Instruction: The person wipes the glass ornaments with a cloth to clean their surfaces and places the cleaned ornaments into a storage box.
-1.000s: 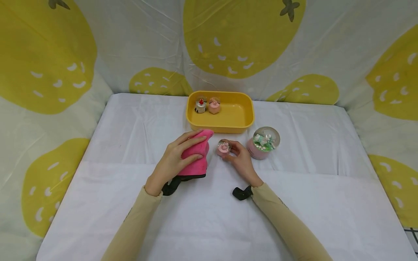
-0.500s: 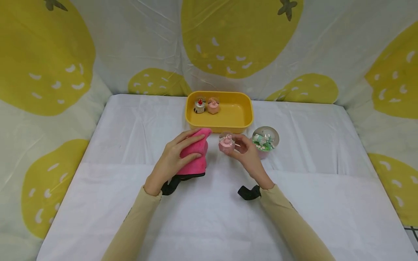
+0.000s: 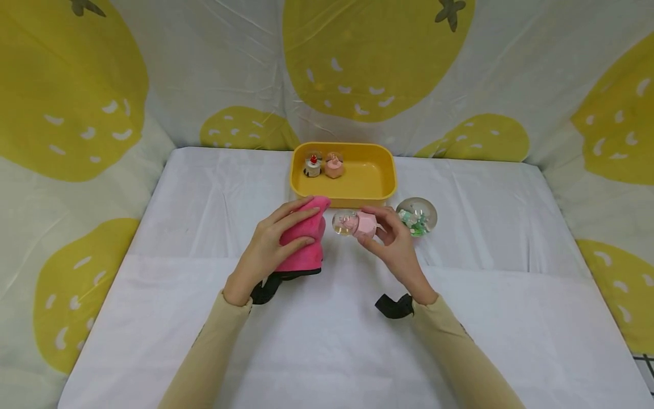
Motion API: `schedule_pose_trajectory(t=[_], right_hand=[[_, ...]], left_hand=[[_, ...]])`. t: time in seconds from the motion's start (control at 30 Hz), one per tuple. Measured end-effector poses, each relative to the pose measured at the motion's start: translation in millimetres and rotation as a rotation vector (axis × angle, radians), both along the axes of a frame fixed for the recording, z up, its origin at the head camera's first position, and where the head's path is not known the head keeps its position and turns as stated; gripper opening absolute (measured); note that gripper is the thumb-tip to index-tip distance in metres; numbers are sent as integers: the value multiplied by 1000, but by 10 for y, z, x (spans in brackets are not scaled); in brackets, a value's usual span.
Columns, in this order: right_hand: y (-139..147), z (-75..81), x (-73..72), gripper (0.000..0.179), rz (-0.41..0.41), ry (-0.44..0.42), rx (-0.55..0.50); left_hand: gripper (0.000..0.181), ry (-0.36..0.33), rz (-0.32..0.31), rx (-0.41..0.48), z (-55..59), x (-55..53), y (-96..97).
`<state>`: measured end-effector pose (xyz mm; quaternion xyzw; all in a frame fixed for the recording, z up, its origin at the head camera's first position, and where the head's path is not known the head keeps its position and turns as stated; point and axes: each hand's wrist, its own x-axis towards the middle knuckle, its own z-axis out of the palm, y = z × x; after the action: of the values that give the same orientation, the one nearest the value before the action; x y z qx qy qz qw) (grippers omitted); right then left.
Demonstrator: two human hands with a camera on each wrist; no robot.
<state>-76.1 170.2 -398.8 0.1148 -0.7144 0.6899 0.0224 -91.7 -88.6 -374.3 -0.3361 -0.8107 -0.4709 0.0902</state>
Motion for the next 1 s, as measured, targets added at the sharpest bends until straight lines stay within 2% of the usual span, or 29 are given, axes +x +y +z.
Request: schedule_pose_trajectory(t=[0.23,0.37,0.47,0.6,0.7,0.77,0.83,0.93,1.0], right_hand=[[-32,11,48,51,-3,55,-11],[-58,34,79,50,13,142,39],[-71,67,91,51,13,244,75],[-94,113,103,56,3,413,106],[-109,132,109,44,-19,556,139],[-113,138,108,38,-59,656,188],[-114,142,105,38,-109,740,235],[-113,147,100,40,-163,818,283],[-103,148,99,42,-159,809,270]], left_hand=[[56,31,-20,-2,78,25,77],[57,80,-57,-25,134,34,169],[57,109,-73,-65,153,46,247],[52,140,-86,-88,102,53,332],[50,121,-101,-89,60,60,375],[51,86,-104,-91,50,67,402],[53,62,-106,-87,48,75,430],[54,75,-118,-43,39,76,473],[53,105,-126,-4,29,72,497]])
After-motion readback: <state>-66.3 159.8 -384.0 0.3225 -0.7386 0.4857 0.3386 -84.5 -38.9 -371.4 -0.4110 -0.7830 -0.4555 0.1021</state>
